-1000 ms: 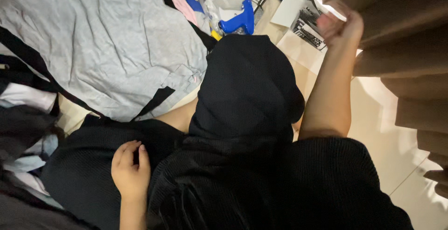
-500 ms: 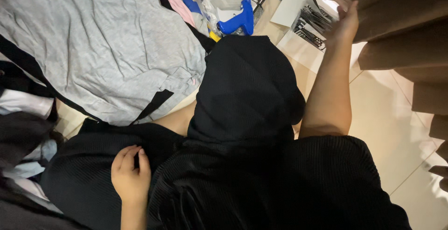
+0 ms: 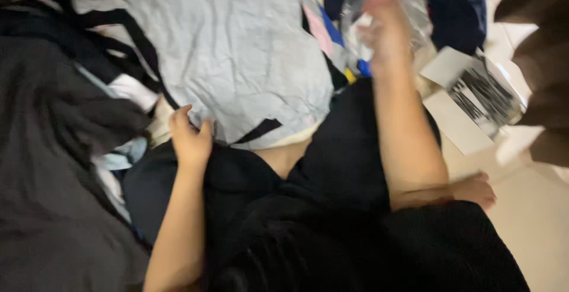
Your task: The person sits on the floor and uses a hot glue gun to attach rectangular tags to the necklines of several shirts. They handle a black shirt, a grey shirt, and a pink shirt, applying glue to the tags and pressing them onto the fabric.
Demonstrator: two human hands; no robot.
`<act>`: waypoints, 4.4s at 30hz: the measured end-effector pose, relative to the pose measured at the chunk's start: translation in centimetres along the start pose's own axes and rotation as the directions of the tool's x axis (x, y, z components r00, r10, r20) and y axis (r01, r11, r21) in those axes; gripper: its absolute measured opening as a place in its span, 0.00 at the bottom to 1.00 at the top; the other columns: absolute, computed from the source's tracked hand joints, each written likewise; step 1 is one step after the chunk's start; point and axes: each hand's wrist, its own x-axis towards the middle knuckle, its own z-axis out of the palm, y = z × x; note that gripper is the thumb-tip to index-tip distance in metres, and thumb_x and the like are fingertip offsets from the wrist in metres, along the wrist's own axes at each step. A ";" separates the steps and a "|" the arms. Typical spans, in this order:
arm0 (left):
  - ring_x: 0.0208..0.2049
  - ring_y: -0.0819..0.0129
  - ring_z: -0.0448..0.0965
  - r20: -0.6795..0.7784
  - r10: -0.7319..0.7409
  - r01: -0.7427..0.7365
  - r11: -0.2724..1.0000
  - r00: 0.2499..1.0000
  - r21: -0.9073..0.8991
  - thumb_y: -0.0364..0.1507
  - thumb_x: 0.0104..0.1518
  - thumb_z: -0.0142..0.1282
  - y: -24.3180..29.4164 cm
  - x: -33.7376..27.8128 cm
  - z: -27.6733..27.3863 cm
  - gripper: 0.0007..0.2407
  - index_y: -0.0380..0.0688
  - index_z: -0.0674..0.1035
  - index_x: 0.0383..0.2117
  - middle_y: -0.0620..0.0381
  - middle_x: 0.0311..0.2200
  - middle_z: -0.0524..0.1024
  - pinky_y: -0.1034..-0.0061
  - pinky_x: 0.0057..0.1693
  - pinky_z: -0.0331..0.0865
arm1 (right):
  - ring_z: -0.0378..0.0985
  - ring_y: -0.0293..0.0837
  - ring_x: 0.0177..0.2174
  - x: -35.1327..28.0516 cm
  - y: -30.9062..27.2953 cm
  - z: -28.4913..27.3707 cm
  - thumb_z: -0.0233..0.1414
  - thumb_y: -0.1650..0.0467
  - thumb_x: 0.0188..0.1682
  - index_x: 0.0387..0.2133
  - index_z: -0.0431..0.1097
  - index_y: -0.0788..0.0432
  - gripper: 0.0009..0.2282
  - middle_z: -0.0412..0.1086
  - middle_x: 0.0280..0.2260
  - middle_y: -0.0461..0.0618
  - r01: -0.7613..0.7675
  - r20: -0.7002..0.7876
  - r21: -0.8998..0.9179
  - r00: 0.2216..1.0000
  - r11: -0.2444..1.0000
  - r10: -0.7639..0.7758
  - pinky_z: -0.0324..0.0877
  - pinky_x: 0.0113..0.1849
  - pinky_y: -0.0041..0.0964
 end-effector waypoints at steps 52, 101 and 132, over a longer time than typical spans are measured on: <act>0.66 0.28 0.56 -0.102 -0.215 0.237 0.844 0.971 0.480 0.46 0.51 0.60 2.8 -16.9 -9.4 0.32 0.51 0.70 0.64 0.32 0.65 0.58 0.34 0.62 0.55 | 0.80 0.60 0.42 -19.8 19.5 8.7 0.47 0.57 0.57 0.34 0.76 0.60 0.19 0.77 0.37 0.61 0.670 0.768 -0.639 0.526 0.377 0.365 0.73 0.46 0.51; 0.35 0.52 0.82 0.026 -0.607 0.603 0.793 0.794 0.086 0.34 0.58 0.57 -1.4 -23.7 -21.9 0.10 0.53 0.84 0.44 0.52 0.35 0.82 0.59 0.43 0.74 | 0.78 0.53 0.42 -21.9 9.9 0.6 0.53 0.62 0.50 0.52 0.73 0.34 0.15 0.78 0.35 0.45 0.969 0.830 0.007 -0.143 0.247 0.538 0.66 0.49 0.53; 0.17 0.78 0.68 0.241 -0.630 0.546 0.348 0.738 -0.763 0.26 0.59 0.57 5.3 -21.5 -17.7 0.03 0.43 0.81 0.32 0.62 0.13 0.67 0.86 0.31 0.65 | 0.69 0.50 0.58 -16.7 11.3 -1.8 0.52 0.69 0.49 0.48 0.76 0.29 0.18 0.71 0.54 0.40 0.992 0.994 -0.019 0.005 0.124 0.113 0.59 0.59 0.56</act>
